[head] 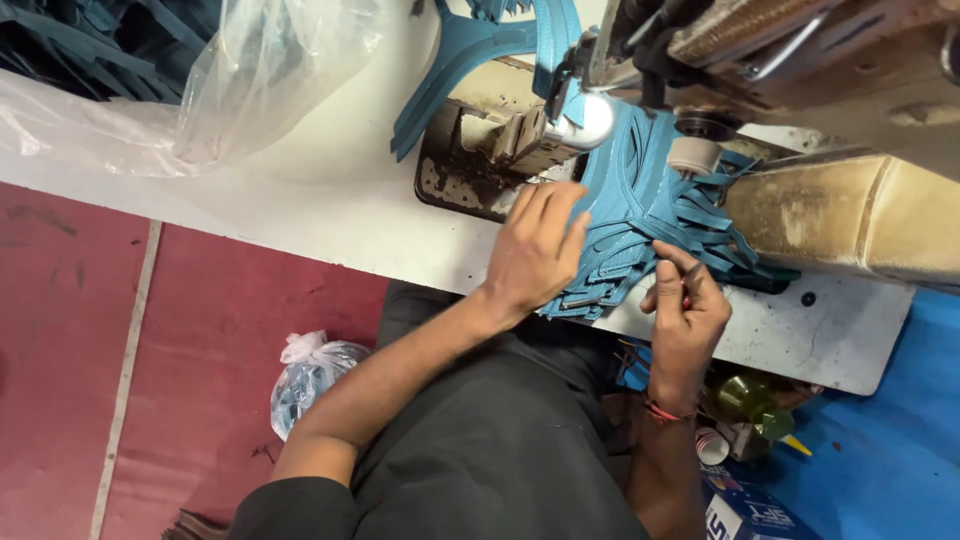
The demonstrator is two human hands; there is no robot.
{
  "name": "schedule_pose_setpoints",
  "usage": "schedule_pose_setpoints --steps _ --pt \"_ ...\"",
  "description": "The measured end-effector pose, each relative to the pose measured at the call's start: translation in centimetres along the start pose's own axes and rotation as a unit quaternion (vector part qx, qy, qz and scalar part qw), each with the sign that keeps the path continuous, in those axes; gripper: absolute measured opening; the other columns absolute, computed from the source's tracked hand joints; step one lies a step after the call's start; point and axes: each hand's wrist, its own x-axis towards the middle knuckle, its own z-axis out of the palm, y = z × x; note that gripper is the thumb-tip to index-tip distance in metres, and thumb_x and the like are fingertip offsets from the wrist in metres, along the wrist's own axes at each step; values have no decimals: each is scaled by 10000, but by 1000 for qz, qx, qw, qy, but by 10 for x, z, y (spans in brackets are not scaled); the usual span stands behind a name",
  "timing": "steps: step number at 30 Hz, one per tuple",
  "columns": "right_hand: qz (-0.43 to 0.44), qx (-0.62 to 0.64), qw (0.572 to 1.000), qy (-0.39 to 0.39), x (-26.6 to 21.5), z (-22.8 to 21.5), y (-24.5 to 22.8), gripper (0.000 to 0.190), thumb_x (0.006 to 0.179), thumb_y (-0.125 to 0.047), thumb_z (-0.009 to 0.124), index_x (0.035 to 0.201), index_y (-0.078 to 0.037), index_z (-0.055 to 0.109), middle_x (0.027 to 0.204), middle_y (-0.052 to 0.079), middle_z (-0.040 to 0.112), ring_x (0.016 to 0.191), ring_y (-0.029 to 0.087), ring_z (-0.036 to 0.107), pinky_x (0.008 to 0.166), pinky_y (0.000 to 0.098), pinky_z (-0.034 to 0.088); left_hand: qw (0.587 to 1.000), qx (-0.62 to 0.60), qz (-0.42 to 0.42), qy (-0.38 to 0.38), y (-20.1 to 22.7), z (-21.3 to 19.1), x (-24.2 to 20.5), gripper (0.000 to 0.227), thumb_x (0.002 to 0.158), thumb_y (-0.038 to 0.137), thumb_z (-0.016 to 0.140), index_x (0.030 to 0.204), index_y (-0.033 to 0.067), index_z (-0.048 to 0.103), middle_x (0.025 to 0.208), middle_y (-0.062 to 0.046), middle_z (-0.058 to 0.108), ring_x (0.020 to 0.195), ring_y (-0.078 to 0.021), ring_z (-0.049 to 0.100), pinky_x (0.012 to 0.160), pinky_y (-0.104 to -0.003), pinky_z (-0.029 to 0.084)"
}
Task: Trim excess threads and finish blue leather shoe upper components using hand snips.
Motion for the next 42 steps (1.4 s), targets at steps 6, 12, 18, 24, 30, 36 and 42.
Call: schedule_pose_setpoints --steps 6,12,18,24,30,36,42 --pt "-54 -13 998 34 0 -10 -17 215 1121 -125 587 1228 18 705 819 17 665 733 57 587 643 204 424 988 28 -102 -115 5 11 9 588 857 176 797 1331 -57 537 1097 -232 654 1001 -401 654 888 -488 509" --pt "-168 -70 983 27 23 0 -46 184 1119 -85 611 1220 55 675 1043 69 694 900 89 654 760 217 507 982 -144 -54 -112 11 -5 2 447 942 33 754 1334 53 539 1246 -180 654 1094 -306 710 900 -376 622" --pt "-57 44 997 -30 19 5 -49 162 1032 -92 734 1113 43 697 801 -42 572 702 36 458 608 206 353 938 -279 -36 -202 33 -66 -10 437 937 17 773 1327 90 591 1162 -93 721 1048 -212 751 902 -324 632" --pt "-138 14 984 -109 11 34 -50 133 988 -62 757 1045 43 699 765 -55 543 687 26 420 596 208 334 951 -274 -141 -34 33 -82 -12 487 1009 -29 729 1461 42 563 1125 -72 757 1063 -126 715 966 -264 586" --pt "-140 45 965 -218 14 60 -77 110 1019 -4 650 1104 44 700 781 -73 563 708 4 434 606 198 365 883 -415 -188 109 48 -90 32 527 948 17 684 1420 85 459 1153 -21 670 1027 -71 678 894 -203 576" --pt "-55 89 973 -204 29 76 -83 152 1025 -15 649 1147 35 726 771 -102 530 693 0 384 584 197 308 945 -248 -194 83 30 -81 43 344 1012 39 699 1351 64 650 1326 -93 692 1103 -121 709 898 -257 608" --pt "-54 93 978 -179 32 80 -72 159 1024 -40 694 1162 35 723 765 -105 515 698 -1 382 589 193 302 953 -229 -177 87 22 -74 43 378 1024 71 716 1395 69 644 1373 -137 703 1184 -153 712 934 -279 605"
